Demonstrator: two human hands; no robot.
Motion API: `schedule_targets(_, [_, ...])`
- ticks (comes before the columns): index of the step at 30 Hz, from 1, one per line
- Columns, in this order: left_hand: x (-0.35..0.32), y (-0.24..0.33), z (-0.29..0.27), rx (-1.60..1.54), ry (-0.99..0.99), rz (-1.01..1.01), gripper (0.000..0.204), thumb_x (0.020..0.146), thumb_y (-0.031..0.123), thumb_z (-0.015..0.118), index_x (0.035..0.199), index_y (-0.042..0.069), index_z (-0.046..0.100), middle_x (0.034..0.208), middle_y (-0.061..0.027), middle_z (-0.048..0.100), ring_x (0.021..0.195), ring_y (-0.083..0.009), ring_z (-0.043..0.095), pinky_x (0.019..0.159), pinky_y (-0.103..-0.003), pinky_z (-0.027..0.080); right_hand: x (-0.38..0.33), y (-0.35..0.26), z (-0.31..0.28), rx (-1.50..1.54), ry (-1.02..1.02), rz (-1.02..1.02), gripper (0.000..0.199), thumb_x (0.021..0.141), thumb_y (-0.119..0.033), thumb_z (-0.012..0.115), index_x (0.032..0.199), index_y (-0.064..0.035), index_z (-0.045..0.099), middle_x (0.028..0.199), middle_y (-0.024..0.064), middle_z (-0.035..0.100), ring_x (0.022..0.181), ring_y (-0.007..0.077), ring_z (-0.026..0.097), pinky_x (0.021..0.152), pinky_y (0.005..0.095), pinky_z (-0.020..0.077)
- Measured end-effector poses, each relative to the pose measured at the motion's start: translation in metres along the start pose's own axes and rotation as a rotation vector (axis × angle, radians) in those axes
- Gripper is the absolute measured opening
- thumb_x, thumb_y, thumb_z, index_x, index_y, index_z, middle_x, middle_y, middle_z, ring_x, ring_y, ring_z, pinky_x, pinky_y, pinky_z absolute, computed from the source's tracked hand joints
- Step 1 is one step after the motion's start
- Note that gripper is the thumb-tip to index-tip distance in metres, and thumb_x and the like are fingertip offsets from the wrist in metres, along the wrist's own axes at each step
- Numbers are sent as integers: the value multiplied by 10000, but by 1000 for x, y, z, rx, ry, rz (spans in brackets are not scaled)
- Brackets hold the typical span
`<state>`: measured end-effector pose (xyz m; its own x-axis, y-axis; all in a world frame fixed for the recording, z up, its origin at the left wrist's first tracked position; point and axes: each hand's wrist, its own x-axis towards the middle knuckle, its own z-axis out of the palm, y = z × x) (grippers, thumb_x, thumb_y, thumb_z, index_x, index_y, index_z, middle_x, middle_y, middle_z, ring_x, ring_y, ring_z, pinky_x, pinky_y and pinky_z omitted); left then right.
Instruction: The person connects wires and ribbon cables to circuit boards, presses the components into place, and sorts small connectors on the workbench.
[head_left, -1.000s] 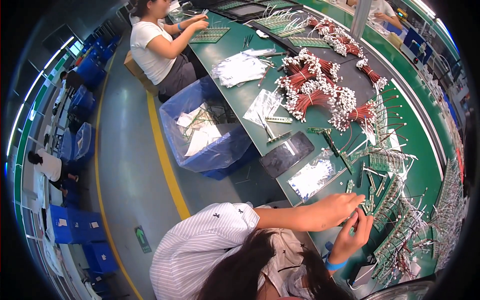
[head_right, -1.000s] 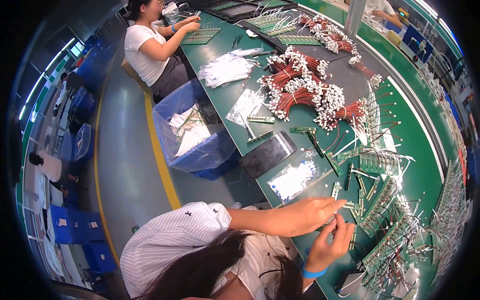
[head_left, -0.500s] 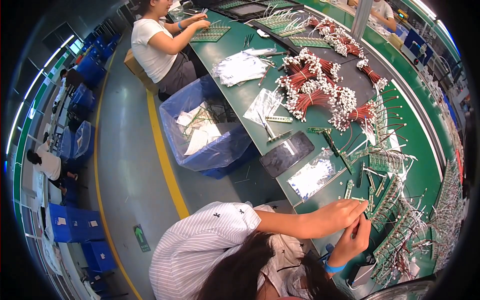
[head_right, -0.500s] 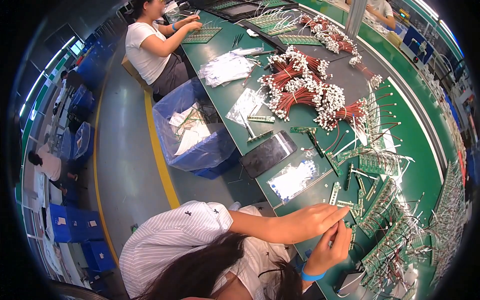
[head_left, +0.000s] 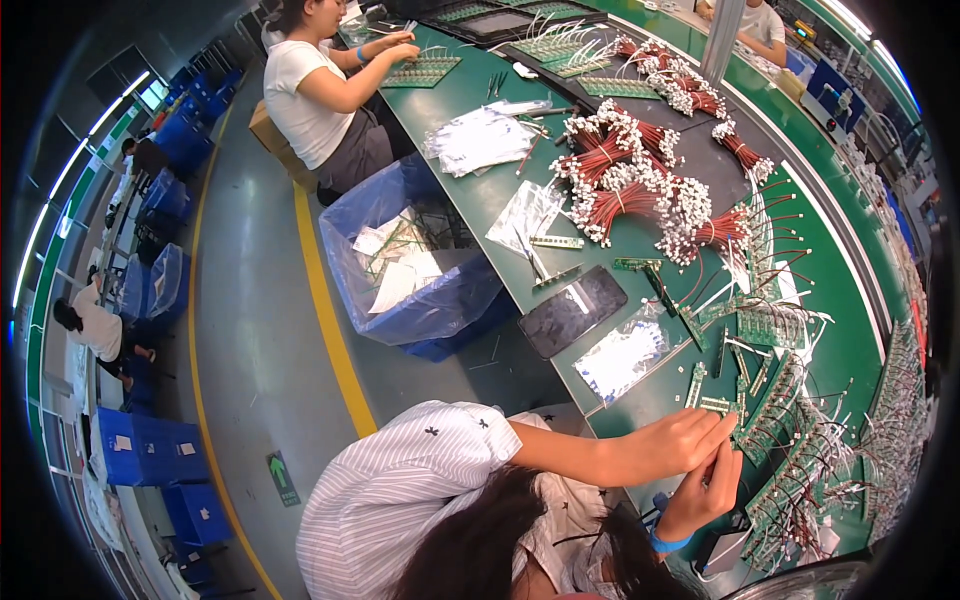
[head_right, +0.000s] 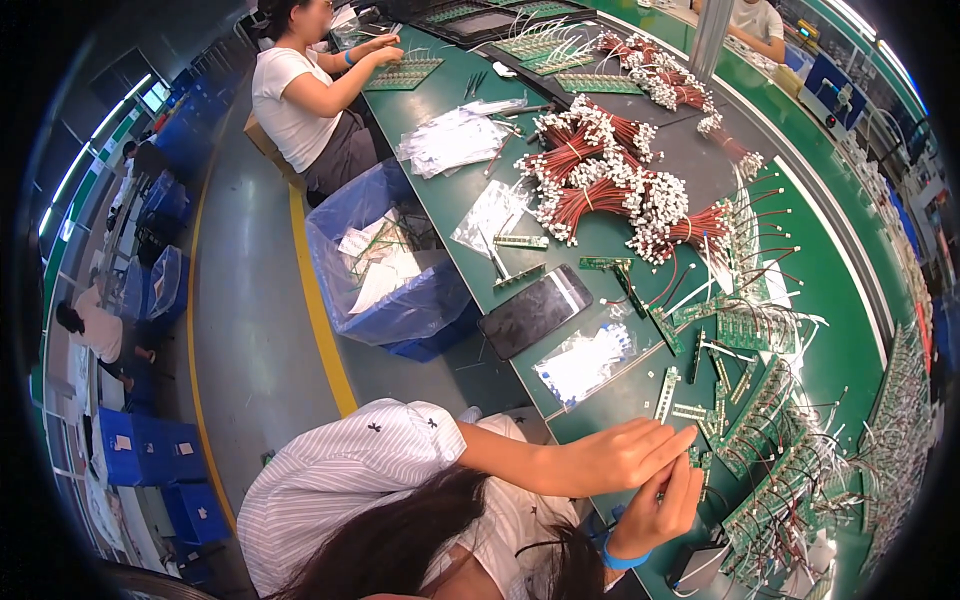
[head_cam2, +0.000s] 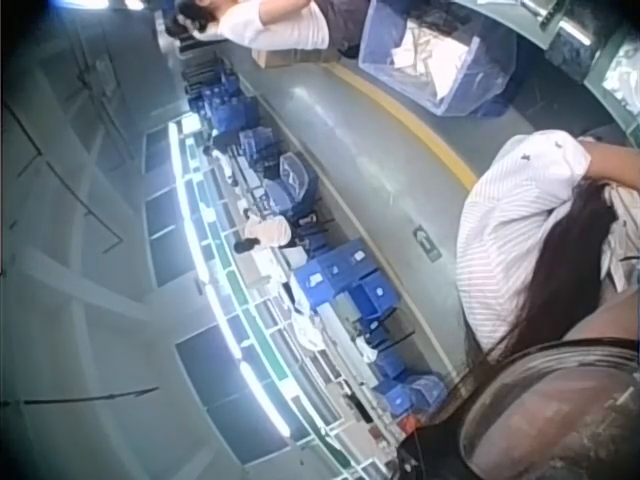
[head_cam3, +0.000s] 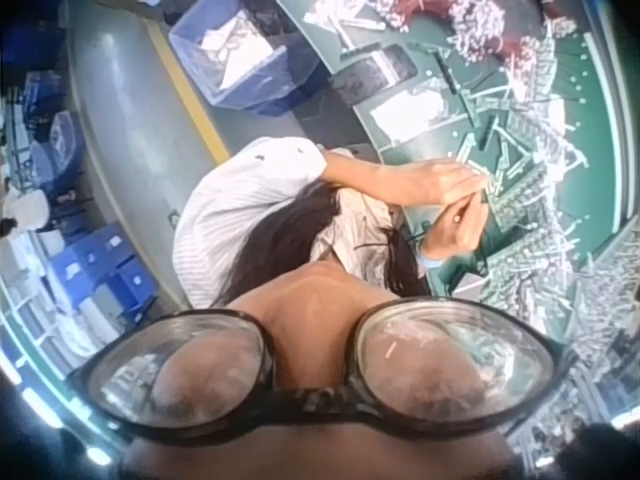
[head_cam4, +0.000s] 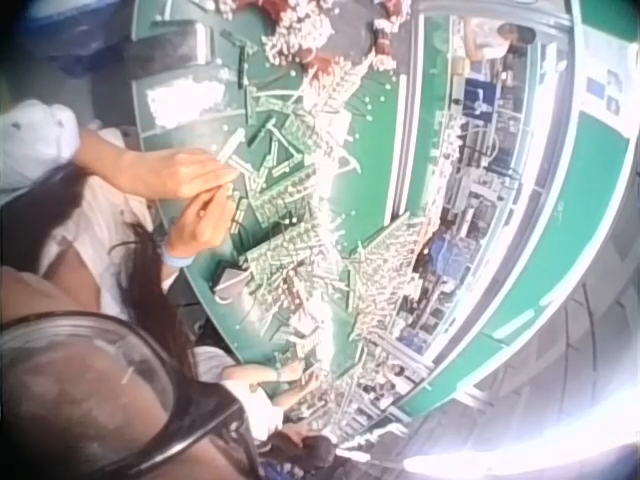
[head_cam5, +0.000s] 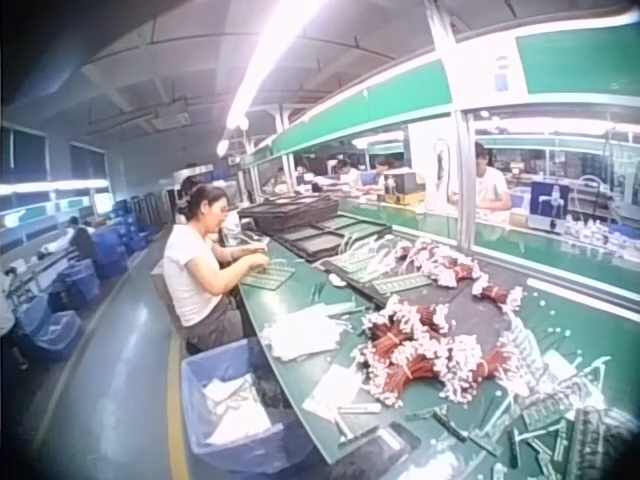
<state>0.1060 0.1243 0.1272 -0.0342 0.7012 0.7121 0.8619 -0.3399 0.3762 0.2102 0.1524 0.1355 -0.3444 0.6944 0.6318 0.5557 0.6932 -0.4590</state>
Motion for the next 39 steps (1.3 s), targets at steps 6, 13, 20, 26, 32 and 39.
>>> schedule_targets(6, [-4,0,2,0,8,2,485,636,21,553,1082,-138,449,836,-115,511,736,-202,533,675,-289,460,-2,3,-2,-4,-31,-21,155,749,103,533,896,73,572,634,96,415,491,190,381,418,317,282])
schedule_targets(13, [-9,3,3,153,-15,76,451,642,33,562,1052,-133,476,771,-106,518,690,-199,544,644,-284,470,-6,8,-4,40,-35,-79,161,747,115,512,893,78,568,615,88,384,487,174,350,417,309,255])
schedule_targets(20, [-5,2,1,75,35,99,479,643,39,568,1077,-135,467,770,-105,525,679,-193,547,629,-277,471,-5,3,-9,25,-37,-23,132,727,110,553,854,79,568,616,110,428,482,207,400,406,326,282])
schedule_targets(26, [8,-1,-24,-137,-156,-29,469,677,5,561,1124,-99,464,848,-128,549,798,-243,557,723,-319,457,-5,6,-10,37,-58,54,110,745,90,547,853,80,569,624,102,437,492,191,403,422,310,294])
schedule_targets(32, [28,-2,-96,-1025,403,172,301,767,16,522,1064,-29,536,1034,-171,550,885,-298,541,753,-417,417,-2,11,-13,130,63,1,105,788,68,516,876,95,568,647,106,444,517,185,401,437,291,295])
schedule_targets(39, [36,43,-132,-1244,806,175,128,802,236,617,916,178,626,964,44,577,1005,-188,461,809,-367,348,-7,7,-4,113,8,67,92,804,46,508,871,82,562,646,89,444,509,171,390,443,295,287])
